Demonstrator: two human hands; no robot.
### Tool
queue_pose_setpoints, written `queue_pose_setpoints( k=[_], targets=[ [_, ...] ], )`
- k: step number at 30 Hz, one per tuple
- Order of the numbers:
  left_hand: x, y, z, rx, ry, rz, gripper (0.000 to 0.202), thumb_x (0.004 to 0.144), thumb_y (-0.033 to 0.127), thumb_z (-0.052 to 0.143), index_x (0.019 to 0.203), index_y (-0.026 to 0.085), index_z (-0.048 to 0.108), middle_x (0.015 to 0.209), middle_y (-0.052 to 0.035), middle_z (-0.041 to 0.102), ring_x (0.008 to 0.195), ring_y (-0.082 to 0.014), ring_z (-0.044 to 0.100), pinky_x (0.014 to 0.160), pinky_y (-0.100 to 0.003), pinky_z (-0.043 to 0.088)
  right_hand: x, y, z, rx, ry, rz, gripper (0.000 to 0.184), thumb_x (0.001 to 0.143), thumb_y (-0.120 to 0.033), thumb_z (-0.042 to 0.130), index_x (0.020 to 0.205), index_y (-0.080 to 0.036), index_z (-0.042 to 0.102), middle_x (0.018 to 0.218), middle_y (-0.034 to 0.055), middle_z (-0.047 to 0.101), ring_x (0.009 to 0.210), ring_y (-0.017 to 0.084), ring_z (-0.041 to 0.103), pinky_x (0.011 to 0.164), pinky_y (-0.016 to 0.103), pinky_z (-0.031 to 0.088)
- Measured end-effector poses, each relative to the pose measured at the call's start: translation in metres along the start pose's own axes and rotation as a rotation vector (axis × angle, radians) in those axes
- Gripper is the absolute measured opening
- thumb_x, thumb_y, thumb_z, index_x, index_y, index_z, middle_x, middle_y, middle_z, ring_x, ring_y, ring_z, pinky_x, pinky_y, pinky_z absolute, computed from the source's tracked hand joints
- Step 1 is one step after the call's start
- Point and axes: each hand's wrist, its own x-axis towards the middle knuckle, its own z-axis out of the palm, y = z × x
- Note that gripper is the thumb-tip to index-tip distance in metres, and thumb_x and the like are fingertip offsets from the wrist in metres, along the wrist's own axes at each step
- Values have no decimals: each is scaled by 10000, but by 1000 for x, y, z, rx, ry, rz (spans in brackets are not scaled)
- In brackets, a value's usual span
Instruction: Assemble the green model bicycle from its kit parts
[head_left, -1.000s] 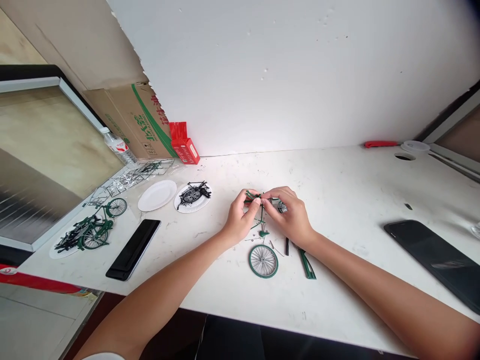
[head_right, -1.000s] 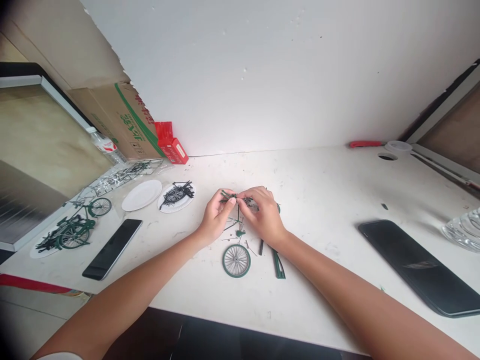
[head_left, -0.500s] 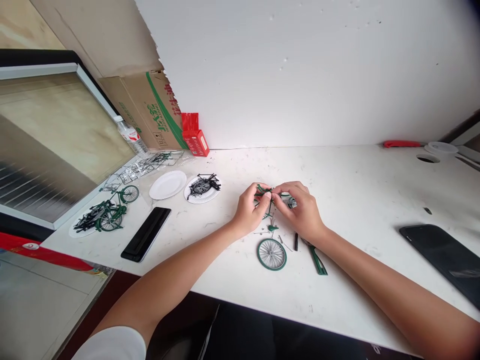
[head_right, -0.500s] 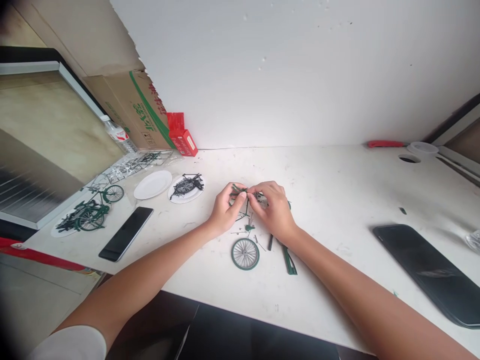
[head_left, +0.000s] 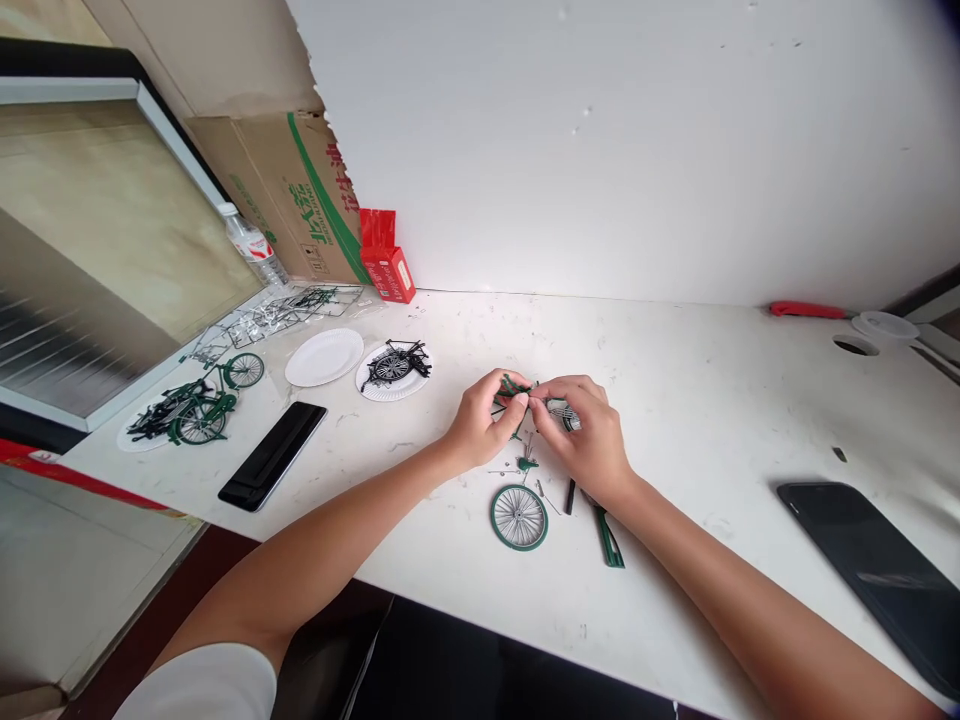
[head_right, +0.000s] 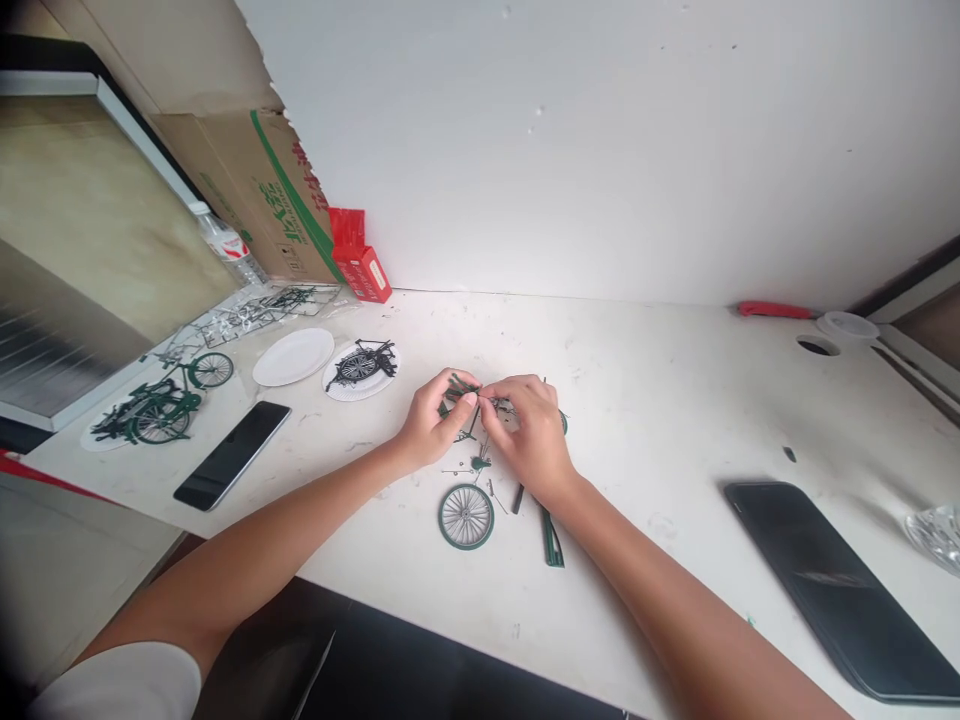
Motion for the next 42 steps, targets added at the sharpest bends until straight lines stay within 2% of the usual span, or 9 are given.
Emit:
queue_pose_setpoints(
  k=[7,15,25,31,37,42],
  targets=[
    [3,0,-4,39,-66,-3,245,1105,421,602,1179,198,672,1152,-116,790,1025,-212,765,924,-332,632,0,2,-2,-9,-10,58,45,1048,-275,748,1085,-299,755,1032,47,810,1014,286,749,951,524,573],
    [0,11,-8,6,-31,-10,282,1118,463,603,1174,195,669,1153,-113,788,1016,-200,766,903,-313,625,6,-10,-5,-37,-20,-23,66,1078,-248,694,1070,-286,747,994,35,816,1027,272,736,948,505,560],
    [1,12,-8,34,-42,15,293,1100,480,615,1155,202,690,1124,-116,800,1010,-216,770,887,-326,643,3,-10,-9,-37,-48,6,70,1076,-287,683,1071,-309,749,984,55,820,1026,297,740,947,540,594],
    [0,13,-8,38,-55,54,270,1107,449,602,1163,202,695,1130,-115,800,1016,-215,766,905,-334,643,4,-10,-13,-51,-56,-36,81,1076,-274,673,1052,-301,746,975,52,817,1022,291,741,931,527,592],
    [-4,13,-7,9,-65,56,226,1119,389,606,1202,199,696,1148,-110,798,1029,-205,767,929,-333,637,5,-8,-17,-93,-38,-146,76,1067,-230,704,1096,-294,733,984,37,820,1029,276,752,906,490,558],
    [-8,12,-5,20,-69,54,247,1136,396,588,1284,213,661,1215,-127,783,1099,-225,760,958,-365,642,7,-7,-20,-143,-87,-159,82,1085,-244,687,1104,-308,734,940,24,824,1070,294,765,914,503,533]
  ],
)
